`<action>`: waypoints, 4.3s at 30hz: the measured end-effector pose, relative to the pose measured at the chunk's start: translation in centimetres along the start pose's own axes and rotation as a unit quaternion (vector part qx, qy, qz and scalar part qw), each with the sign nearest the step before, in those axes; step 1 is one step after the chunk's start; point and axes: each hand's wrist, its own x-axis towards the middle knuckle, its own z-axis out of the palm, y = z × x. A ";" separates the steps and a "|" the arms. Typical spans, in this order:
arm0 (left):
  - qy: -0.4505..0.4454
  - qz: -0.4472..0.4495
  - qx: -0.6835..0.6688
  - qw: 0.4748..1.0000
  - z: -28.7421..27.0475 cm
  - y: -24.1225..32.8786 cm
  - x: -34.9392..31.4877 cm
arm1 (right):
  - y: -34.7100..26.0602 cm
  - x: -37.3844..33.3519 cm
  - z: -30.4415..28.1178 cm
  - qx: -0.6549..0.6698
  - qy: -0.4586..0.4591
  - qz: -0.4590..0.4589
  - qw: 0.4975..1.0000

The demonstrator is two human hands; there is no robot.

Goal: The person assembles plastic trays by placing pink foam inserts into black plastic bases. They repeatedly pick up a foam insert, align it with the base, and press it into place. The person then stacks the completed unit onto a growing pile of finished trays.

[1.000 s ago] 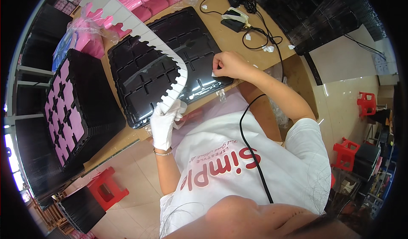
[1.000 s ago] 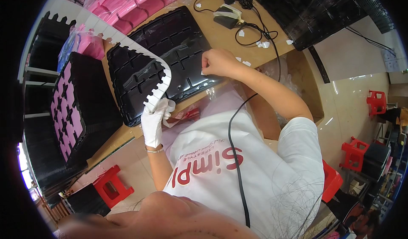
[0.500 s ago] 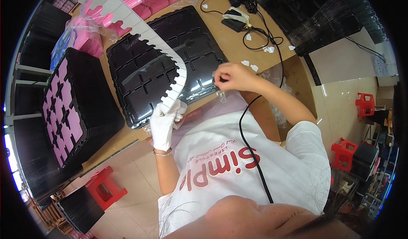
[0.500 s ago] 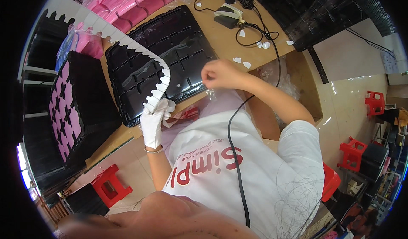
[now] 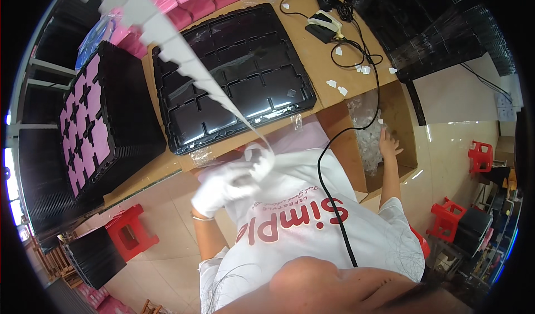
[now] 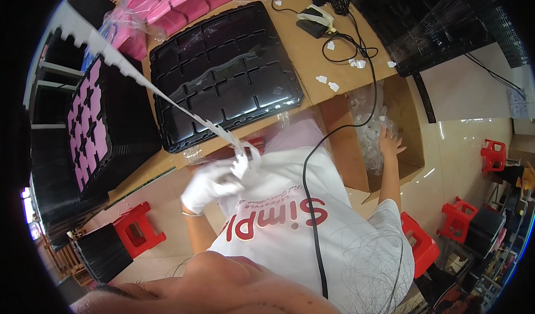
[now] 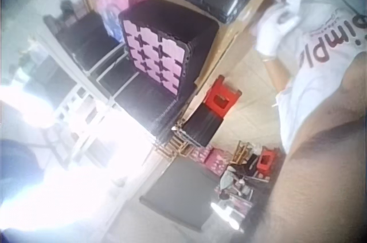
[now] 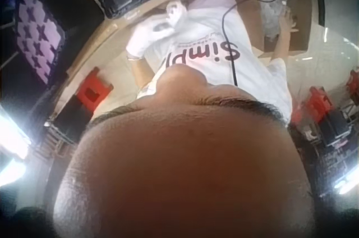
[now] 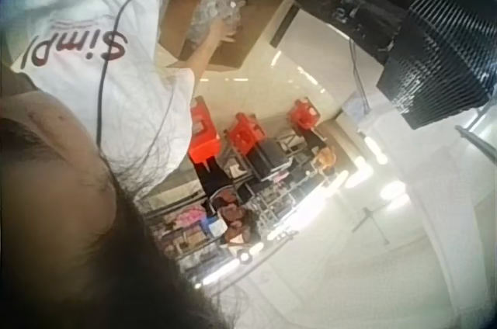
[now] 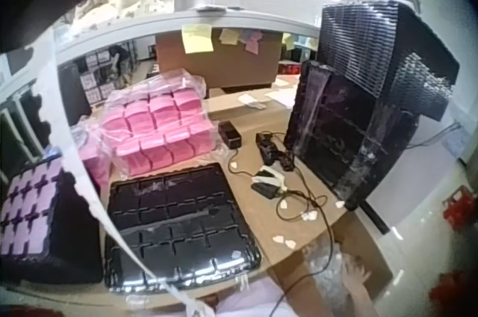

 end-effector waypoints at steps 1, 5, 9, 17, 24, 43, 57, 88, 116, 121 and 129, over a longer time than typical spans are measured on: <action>0.077 0.050 -0.003 0.996 -1.8 -0.1 -0.1 | 0.2 -0.3 0.0 -0.094 0.012 -0.016 0.995; 0.441 -0.037 -0.070 0.894 -3.2 -4.2 -1.4 | -6.9 2.9 -5.2 0.105 0.095 -0.032 0.989; 0.460 0.100 0.299 0.830 -4.7 -3.0 1.9 | -22.4 4.2 -13.2 0.423 0.005 -0.221 0.879; 0.386 0.115 0.330 0.854 -5.8 -3.5 3.4 | -32.6 8.5 -12.5 0.235 -0.100 -0.695 0.672; 0.371 0.113 0.344 0.855 -5.7 -3.6 3.1 | -33.3 8.5 -12.4 0.196 -0.095 -0.734 0.643; 0.336 0.083 0.360 0.866 -5.6 -3.7 2.9 | -34.5 8.7 -11.3 0.237 -0.128 -0.698 0.663; 0.354 0.068 0.332 0.872 -5.3 -4.6 2.9 | -32.3 9.2 -11.5 0.259 -0.211 -0.669 0.664; 0.488 0.022 0.160 0.858 -6.0 -0.7 3.1 | -67.4 32.6 -13.5 0.177 -0.002 -0.628 0.758; 0.380 0.117 -0.479 0.783 -26.7 -3.5 21.9 | -52.0 18.9 -8.3 0.710 -0.276 -0.064 0.644; 0.405 -0.061 -0.248 0.878 -22.1 -3.3 17.2 | -45.9 19.7 -6.4 0.709 -0.446 -0.024 0.546; 0.432 -0.228 -0.099 0.867 -12.4 -0.3 7.5 | -38.3 10.4 -10.0 0.595 -0.389 -0.091 0.697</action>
